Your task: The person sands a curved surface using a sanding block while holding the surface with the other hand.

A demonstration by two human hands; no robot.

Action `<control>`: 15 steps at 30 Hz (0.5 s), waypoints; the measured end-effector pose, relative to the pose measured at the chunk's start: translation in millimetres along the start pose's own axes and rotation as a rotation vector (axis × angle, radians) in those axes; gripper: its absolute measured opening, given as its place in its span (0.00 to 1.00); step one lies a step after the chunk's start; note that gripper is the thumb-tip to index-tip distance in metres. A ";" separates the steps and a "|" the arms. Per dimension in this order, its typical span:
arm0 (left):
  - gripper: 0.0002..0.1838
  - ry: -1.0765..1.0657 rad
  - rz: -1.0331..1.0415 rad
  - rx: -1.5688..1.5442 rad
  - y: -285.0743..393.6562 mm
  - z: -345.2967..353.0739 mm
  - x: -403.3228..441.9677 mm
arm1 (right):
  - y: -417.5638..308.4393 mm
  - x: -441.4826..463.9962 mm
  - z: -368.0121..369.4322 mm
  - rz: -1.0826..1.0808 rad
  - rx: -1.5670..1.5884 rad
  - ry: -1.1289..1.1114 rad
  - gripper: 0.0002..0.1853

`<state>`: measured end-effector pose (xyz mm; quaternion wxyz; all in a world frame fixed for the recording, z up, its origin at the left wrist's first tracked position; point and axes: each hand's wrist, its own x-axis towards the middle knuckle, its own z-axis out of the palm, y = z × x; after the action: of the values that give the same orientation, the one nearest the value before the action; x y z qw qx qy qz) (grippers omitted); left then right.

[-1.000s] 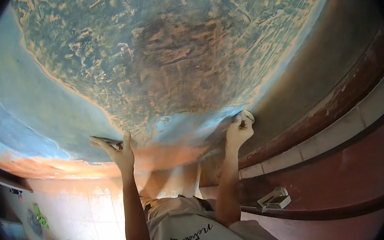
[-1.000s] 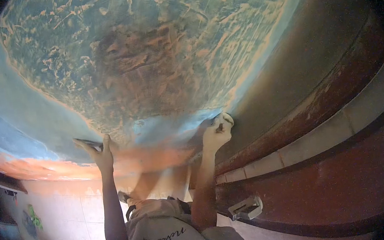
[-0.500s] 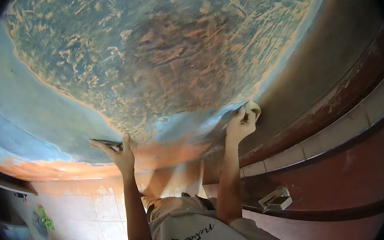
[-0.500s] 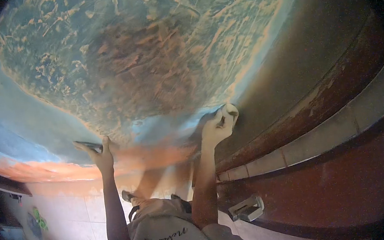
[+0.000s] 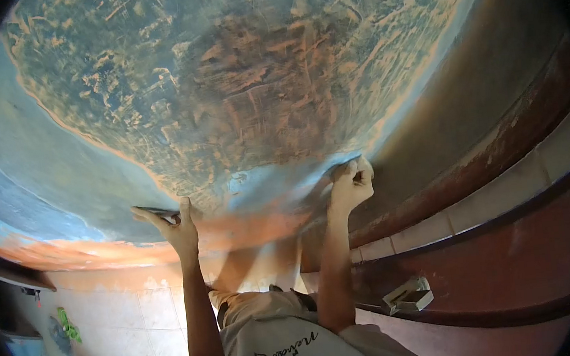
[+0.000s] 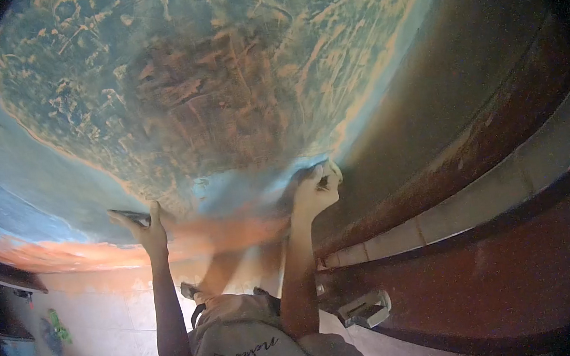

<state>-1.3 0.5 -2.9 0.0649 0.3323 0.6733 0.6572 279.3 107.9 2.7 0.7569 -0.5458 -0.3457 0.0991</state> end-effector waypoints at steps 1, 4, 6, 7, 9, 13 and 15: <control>0.58 -0.007 -0.006 -0.040 0.2 0.3 0.1 | -13.6 -3.2 3.9 0.092 -0.011 -0.004 0.07; 0.58 -0.008 0.012 -0.086 -2.4 3.6 2.1 | -15.6 -17.1 17.8 -0.354 -0.125 0.030 0.07; 0.58 -0.002 0.029 -0.081 -3.9 3.2 1.3 | -4.2 -13.3 12.3 -0.666 -0.135 0.059 0.08; 0.59 -0.010 0.038 -0.082 -3.0 2.8 1.5 | 0.1 -4.1 8.4 -0.667 -0.133 0.058 0.08; 0.59 -0.010 0.044 -0.077 -4.8 -0.8 0.2 | 7.2 9.3 2.9 0.013 0.006 0.102 0.07; 0.62 -0.020 0.022 -0.036 -6.6 2.0 2.9 | -6.0 -3.4 11.3 -0.715 -0.147 0.037 0.09; 0.62 -0.033 0.004 -0.065 -3.4 0.2 -0.2 | -3.8 -12.5 8.9 -0.575 -0.155 0.045 0.10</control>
<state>-2.2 0.8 -6.2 0.0854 0.3423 0.6499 0.6732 263.6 106.6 2.4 0.7173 -0.4838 -0.4758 -0.1582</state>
